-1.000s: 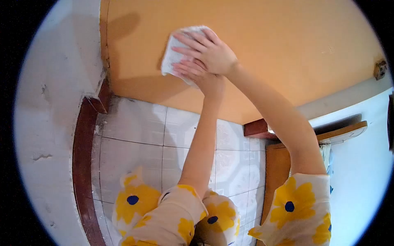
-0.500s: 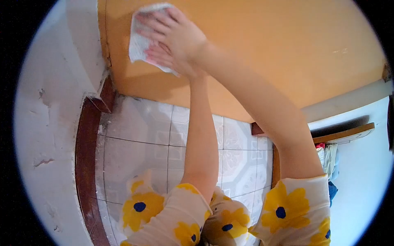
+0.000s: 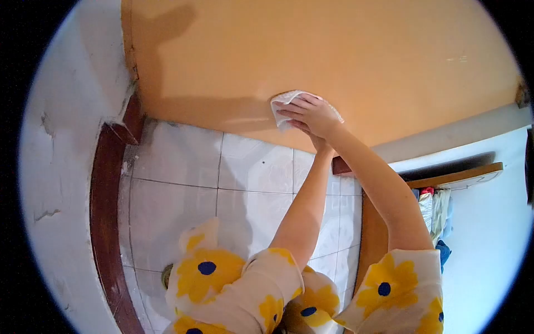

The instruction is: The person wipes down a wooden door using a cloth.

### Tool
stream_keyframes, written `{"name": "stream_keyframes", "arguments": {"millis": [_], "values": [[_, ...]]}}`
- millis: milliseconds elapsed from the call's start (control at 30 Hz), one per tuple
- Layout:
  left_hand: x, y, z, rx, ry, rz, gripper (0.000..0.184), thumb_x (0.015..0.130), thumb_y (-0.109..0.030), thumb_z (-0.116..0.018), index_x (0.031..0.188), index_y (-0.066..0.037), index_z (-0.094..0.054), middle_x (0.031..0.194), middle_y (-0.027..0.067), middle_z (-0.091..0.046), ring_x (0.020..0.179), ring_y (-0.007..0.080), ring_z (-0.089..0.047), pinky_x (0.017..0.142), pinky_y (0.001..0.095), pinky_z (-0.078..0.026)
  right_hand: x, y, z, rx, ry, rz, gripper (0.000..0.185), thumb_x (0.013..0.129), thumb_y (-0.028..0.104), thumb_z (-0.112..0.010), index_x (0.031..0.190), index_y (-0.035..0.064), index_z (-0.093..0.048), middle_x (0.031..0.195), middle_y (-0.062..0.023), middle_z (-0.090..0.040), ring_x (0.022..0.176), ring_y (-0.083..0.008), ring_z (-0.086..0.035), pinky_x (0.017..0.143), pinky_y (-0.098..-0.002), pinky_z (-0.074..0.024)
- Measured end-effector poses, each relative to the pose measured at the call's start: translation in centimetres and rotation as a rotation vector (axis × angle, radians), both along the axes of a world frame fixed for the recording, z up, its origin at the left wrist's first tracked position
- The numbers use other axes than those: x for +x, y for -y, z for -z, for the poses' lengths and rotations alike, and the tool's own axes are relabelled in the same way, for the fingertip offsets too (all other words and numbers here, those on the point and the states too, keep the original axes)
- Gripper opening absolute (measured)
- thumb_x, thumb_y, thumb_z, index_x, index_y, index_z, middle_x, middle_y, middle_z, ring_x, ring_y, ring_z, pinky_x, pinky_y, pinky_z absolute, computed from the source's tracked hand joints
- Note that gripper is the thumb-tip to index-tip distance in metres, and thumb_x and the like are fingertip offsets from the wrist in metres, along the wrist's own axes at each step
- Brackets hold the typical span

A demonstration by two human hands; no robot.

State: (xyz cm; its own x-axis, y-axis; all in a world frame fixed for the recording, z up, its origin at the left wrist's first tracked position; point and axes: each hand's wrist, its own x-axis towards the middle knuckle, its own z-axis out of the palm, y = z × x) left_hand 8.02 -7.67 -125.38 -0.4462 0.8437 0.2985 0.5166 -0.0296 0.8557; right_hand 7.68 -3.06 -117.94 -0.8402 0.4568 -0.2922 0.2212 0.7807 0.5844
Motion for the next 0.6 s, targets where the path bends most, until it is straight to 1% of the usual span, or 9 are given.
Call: {"name": "stream_keyframes", "arguments": {"millis": [67,167,267,433,567,600], "values": [[-0.6,0.3,-0.1,0.029,0.007,0.0,0.088,0.082,-0.04,-0.051,0.136,0.014,-0.008,0.136,0.0439,-0.006,0.129,0.0567,-0.003,0.108,0.0578,-0.005,-1.4,1.7,-0.8,0.099,0.109,0.055,0.061,0.079,0.041,-0.055,0.136,0.0302,-0.038,0.147,0.0178,-0.024,0.132,-0.0077,-0.027,0.112,-0.0294,-0.0199],[-3.8,-0.4,0.9,0.053,-0.006,-0.066,0.088,0.082,-0.04,-0.051,0.136,0.014,-0.008,0.136,0.0437,-0.007,0.129,0.0567,-0.004,0.108,0.0577,-0.005,-5.6,0.8,1.9,0.176,0.093,-0.066,0.061,0.078,0.043,-0.056,0.135,0.0294,-0.04,0.147,0.0171,-0.022,0.133,-0.0069,-0.025,0.112,-0.0292,-0.0191],[-8.8,-1.7,2.3,0.054,-0.036,-0.175,0.087,0.083,-0.04,-0.051,0.137,0.014,-0.009,0.136,0.0436,-0.007,0.129,0.0566,-0.005,0.108,0.0576,-0.005,-11.0,-0.5,4.0,0.111,-0.032,-0.118,0.054,0.08,0.043,-0.055,0.13,0.0241,-0.048,0.147,0.0134,-0.024,0.127,-0.008,-0.032,0.108,-0.0283,-0.024],[-17.3,-3.1,5.8,0.009,-0.093,-0.293,0.086,0.083,-0.039,-0.051,0.137,0.013,-0.009,0.136,0.0433,-0.008,0.129,0.0565,-0.006,0.108,0.0575,-0.006,-19.0,-0.8,6.1,0.116,-0.201,-0.15,0.058,0.078,0.043,-0.058,0.131,0.0222,-0.047,0.148,0.0104,-0.023,0.13,-0.0079,-0.028,0.11,-0.0284,-0.0221],[-21.2,-3.8,9.1,-0.065,-0.147,-0.311,0.085,0.083,-0.039,-0.051,0.137,0.013,-0.01,0.136,0.0431,-0.009,0.129,0.0564,-0.007,0.108,0.0574,-0.007,-23.3,-1.2,8.7,0.129,-0.307,-0.11,0.059,0.077,0.04,-0.058,0.133,0.0226,-0.045,0.148,0.0097,-0.022,0.131,-0.0079,-0.027,0.11,-0.0288,-0.0222],[-21.8,-4.1,9.8,-0.087,-0.17,-0.309,0.085,0.083,-0.039,-0.051,0.137,0.013,-0.01,0.136,0.043,-0.009,0.129,0.0564,-0.007,0.108,0.0574,-0.007,-23.9,-1.2,8.7,0.102,-0.315,-0.135,0.06,0.078,0.04,-0.059,0.132,0.0186,-0.046,0.148,0.0075,-0.023,0.132,-0.0099,-0.026,0.111,-0.0298,-0.0194]]}}
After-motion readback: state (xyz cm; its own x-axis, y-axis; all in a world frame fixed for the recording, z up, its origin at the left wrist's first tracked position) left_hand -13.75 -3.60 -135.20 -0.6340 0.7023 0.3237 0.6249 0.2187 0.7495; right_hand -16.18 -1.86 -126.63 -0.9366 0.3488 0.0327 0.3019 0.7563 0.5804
